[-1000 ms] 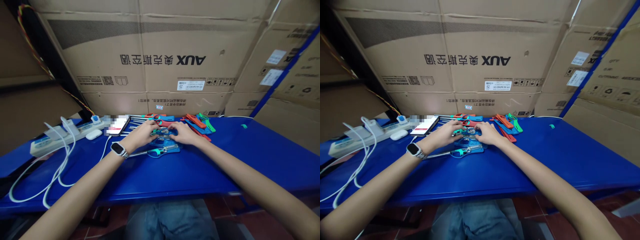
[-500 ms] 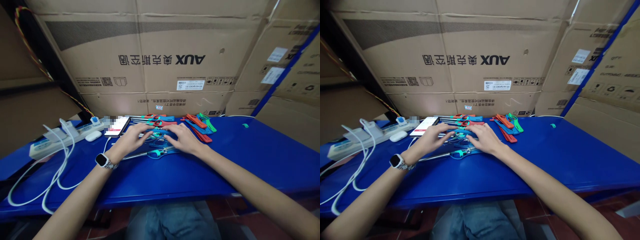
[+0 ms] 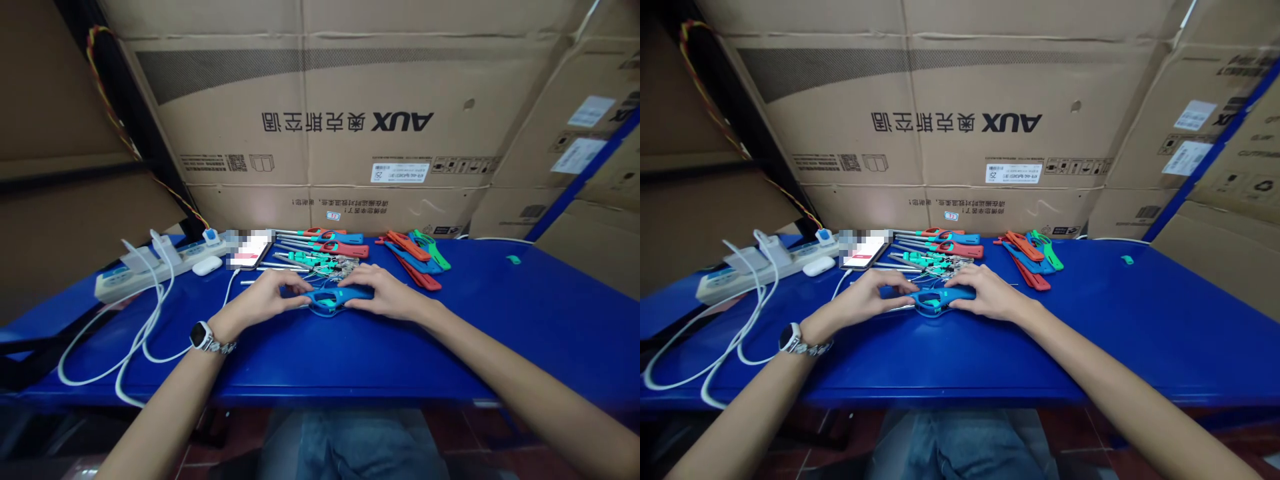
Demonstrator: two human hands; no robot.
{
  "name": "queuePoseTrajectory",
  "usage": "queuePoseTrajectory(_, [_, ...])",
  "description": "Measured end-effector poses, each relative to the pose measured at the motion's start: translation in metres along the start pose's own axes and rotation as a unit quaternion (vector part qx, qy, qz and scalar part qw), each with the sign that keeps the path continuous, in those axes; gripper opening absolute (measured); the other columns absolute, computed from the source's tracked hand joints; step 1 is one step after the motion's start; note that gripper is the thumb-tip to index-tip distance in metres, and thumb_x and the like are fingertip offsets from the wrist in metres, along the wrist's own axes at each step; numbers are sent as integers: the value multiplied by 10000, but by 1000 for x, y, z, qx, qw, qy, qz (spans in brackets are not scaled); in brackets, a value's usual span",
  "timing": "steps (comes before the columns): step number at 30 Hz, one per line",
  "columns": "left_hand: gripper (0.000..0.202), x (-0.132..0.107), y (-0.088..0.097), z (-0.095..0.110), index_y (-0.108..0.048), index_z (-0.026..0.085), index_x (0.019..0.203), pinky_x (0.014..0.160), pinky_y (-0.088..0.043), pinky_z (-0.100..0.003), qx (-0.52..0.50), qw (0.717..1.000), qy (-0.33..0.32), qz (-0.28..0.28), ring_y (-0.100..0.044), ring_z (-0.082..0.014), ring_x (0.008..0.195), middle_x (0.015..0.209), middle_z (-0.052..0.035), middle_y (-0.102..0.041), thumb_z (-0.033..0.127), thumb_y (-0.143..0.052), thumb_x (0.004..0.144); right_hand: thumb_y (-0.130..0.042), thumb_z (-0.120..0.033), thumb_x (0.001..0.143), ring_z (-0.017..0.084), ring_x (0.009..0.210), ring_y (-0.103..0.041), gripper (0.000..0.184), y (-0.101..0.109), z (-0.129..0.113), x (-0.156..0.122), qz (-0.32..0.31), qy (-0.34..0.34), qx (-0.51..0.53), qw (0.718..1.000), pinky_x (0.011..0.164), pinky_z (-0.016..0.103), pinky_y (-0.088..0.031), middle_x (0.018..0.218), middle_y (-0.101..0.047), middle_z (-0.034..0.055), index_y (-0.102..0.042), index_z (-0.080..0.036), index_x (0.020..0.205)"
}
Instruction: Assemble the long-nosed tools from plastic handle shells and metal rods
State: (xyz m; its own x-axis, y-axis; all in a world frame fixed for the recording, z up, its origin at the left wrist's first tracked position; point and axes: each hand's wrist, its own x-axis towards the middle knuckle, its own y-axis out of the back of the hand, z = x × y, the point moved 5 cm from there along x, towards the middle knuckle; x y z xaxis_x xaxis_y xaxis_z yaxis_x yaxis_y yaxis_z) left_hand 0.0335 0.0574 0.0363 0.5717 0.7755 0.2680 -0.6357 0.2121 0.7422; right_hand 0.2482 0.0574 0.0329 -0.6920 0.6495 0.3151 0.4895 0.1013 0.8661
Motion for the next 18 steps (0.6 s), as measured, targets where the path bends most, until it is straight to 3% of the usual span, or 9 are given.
queuePoseTrajectory(4, [216, -2, -2, -4, -756, 171, 938, 781, -514, -315, 21, 999, 23, -30, -658, -188, 820, 910, -60, -739, 342, -729, 808, -734, -361, 837, 246, 1079, -592, 301, -4, 1, 1, -24, -10, -3, 1000, 936, 419, -416, 1081, -686, 71, -691, -214, 1096])
queuePoseTrajectory(10, [171, -3, -2, -6, -754, 185, 913, 768, -507, -302, 48, 998, -9, -45, -651, -183, 808, 898, -52, -725, 317, -715, 812, -725, -424, 831, 263, 1117, -566, 327, -7, 6, -1, -44, -37, -11, 998, 958, 447, -394, 1100, -677, 67, -692, -229, 1092])
queuePoseTrajectory(18, [179, -2, -4, -11, -757, 190, 915, 771, -495, -295, 78, 995, 11, -60, -644, -186, 818, 912, -56, -710, 331, -703, 820, -709, -362, 851, 250, 1084, -596, 274, -7, 7, -1, -43, -44, -7, 998, 964, 436, -399, 1114, -679, 64, -689, -217, 1082])
